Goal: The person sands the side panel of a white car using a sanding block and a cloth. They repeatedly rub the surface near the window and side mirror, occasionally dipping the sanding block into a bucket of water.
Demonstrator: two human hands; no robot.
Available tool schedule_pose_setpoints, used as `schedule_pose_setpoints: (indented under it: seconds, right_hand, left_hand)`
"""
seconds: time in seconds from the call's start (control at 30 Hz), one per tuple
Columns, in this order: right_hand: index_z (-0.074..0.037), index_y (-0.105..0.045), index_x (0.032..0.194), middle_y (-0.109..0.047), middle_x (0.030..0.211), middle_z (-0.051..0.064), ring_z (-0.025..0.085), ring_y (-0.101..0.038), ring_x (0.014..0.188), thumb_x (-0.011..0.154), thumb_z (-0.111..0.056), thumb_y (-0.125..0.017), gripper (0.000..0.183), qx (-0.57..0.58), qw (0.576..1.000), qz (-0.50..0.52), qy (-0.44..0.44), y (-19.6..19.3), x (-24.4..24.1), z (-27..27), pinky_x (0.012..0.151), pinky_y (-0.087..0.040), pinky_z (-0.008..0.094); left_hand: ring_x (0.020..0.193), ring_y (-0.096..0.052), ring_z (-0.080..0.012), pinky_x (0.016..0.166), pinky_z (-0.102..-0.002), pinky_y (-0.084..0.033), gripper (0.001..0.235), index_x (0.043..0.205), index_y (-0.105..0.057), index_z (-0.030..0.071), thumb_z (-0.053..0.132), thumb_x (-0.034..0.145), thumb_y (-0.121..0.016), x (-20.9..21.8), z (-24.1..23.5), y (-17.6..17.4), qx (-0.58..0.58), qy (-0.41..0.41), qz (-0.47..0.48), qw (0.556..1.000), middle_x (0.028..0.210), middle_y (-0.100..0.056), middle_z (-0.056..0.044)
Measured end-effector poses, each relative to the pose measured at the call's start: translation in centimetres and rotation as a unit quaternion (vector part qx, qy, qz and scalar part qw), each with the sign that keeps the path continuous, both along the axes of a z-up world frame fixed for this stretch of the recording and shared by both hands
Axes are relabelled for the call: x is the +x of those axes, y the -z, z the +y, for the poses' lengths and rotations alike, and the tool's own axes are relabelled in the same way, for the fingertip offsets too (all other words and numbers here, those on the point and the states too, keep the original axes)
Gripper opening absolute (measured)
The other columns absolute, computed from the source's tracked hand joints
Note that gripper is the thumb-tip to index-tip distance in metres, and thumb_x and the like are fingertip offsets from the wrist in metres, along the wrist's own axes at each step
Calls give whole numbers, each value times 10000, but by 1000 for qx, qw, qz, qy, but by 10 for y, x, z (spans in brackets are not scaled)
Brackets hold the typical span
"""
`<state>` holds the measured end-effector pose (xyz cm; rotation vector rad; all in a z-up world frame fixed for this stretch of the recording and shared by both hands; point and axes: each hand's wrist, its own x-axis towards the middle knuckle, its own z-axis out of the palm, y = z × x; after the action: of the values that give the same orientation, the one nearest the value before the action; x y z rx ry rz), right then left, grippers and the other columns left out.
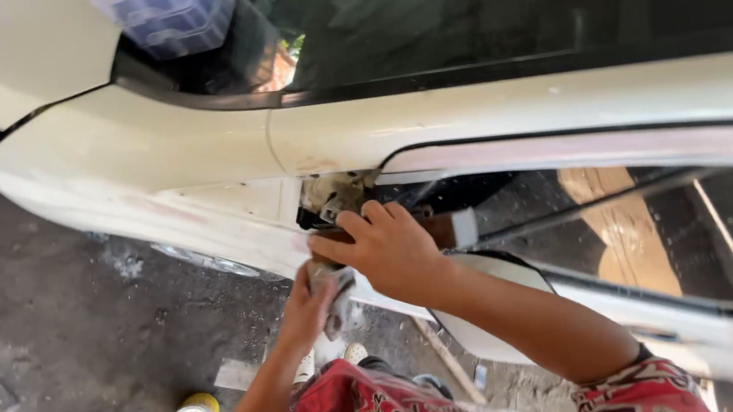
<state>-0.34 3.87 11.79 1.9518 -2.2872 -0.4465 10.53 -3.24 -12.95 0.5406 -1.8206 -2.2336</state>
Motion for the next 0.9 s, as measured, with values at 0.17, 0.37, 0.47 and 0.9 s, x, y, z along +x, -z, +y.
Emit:
schedule_pose_setpoints:
  seconds: [0.17, 0.37, 0.47, 0.9]
  right_hand:
    - [-123, -420, 1528, -558, 1210, 210, 453, -597, 1059, 872, -306, -730, 748, -195, 941, -230, 152, 47, 19, -2, 796, -535, 552]
    - [-47, -335, 1593, -484, 1478, 276, 459, -515, 1268, 891, -112, -643, 769, -283, 866, -393, 123, 82, 38, 13, 1054, -458, 478]
    - [-34, -306, 1609, -423, 1584, 260, 380, -409, 1487, 913, -69, -570, 746, -283, 772, -561, 94, 96, 29, 29, 1200, -342, 462]
    - [-62, -548, 1422, -650, 1339, 126, 265, -650, 1160, 1048, -473, -458, 564, -347, 91, -899, 253, 180, 33, 39, 1033, -509, 417]
  left_hand:
    - [1225, -572, -193, 1010, -394, -501, 885, 1518, -317, 170, 705, 873, -600, 7, 2, -19, 393, -44, 119, 911, 1367, -558, -34]
    - [1397, -494, -215, 1139, -401, -422, 897, 1599, -276, 127, 541, 911, -677, 6, -23, -4, 306, -20, 274, 912, 1520, -472, -62]
    - [1234, -607, -246, 1050, -399, -500, 743, 1463, -457, 7, 296, 871, -799, 12, -44, -15, 244, -37, 183, 952, 1353, -610, -118]
    - [1287, -535, -380, 1070, -458, -435, 835, 1412, -470, 4, 433, 774, -794, -4, -39, -96, -353, 15, 150, 923, 1366, -559, -234]
